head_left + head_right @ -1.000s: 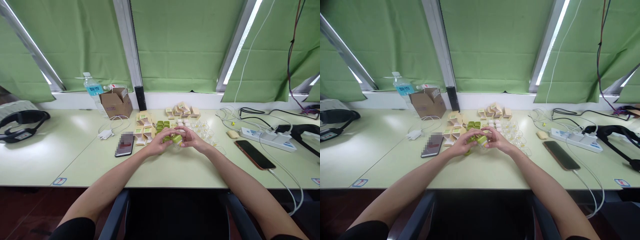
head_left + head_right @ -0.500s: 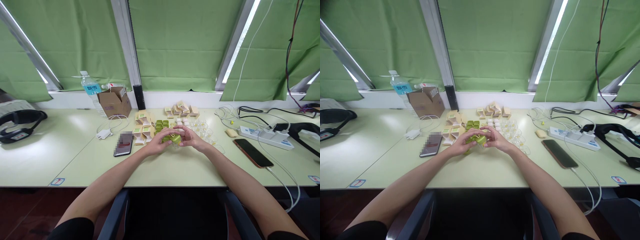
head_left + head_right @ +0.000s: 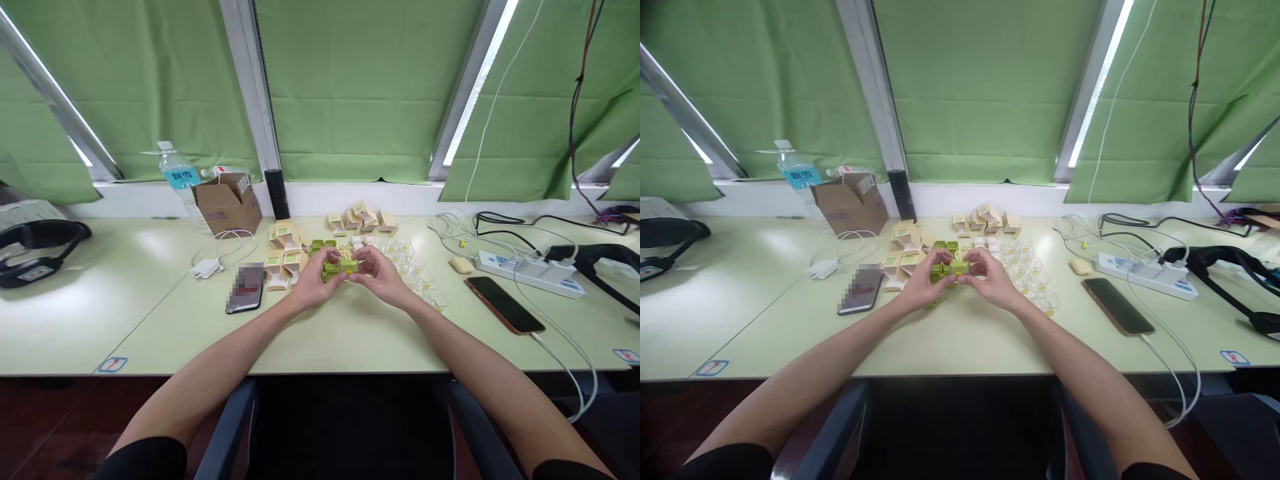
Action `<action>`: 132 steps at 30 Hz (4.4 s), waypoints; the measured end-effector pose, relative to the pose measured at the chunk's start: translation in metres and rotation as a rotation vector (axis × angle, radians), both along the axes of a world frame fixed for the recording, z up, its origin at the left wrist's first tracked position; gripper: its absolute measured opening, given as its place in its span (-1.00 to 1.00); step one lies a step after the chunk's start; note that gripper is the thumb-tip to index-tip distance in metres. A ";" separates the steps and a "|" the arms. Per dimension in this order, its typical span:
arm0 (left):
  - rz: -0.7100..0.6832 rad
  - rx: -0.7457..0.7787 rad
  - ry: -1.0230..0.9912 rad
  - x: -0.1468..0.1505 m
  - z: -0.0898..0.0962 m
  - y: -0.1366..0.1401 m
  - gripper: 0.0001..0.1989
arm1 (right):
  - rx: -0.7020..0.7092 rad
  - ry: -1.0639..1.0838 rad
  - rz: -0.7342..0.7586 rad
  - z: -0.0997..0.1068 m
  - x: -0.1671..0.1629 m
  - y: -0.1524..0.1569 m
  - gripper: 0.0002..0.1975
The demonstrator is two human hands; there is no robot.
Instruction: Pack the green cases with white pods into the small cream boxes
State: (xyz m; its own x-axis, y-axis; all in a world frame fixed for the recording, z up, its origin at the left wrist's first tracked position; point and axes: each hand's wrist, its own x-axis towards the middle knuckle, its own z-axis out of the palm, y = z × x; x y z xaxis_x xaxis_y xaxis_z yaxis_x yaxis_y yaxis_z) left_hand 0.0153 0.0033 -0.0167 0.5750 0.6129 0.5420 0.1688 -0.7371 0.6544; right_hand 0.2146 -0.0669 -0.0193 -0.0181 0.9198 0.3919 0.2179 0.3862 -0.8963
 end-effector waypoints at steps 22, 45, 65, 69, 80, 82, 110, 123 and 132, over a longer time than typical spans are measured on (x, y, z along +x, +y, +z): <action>0.012 0.108 0.332 0.000 0.000 -0.002 -0.79 | -0.165 -0.414 -0.012 0.016 0.011 -0.008 -0.68; 0.228 0.309 0.812 0.043 0.032 0.088 -0.65 | -0.062 -0.847 -0.146 0.037 0.023 -0.022 -0.52; 0.301 0.251 0.894 0.097 0.038 0.140 -0.48 | 0.147 -0.830 -0.505 0.014 0.013 -0.007 -0.79; 0.273 0.441 0.704 0.063 0.055 0.111 -0.37 | 0.131 -0.538 -0.488 0.016 0.015 -0.001 -0.76; 0.072 0.752 0.470 -0.011 0.026 -0.010 -0.44 | 0.081 -0.027 -0.112 0.018 0.013 0.002 -0.15; 0.034 0.768 0.459 -0.013 0.022 -0.013 -0.51 | 0.082 -0.010 -0.078 0.019 0.012 0.001 -0.16; -0.032 0.228 -0.050 -0.025 0.003 0.004 -0.51 | 0.007 0.048 0.193 0.011 0.004 -0.006 -0.33; -0.107 0.192 -0.108 -0.024 -0.004 0.005 -0.58 | 0.022 -0.031 0.248 0.007 -0.001 -0.009 -0.39; -0.060 0.142 -0.142 -0.019 -0.009 0.005 -0.61 | 0.021 -0.026 0.252 0.001 0.000 -0.007 -0.35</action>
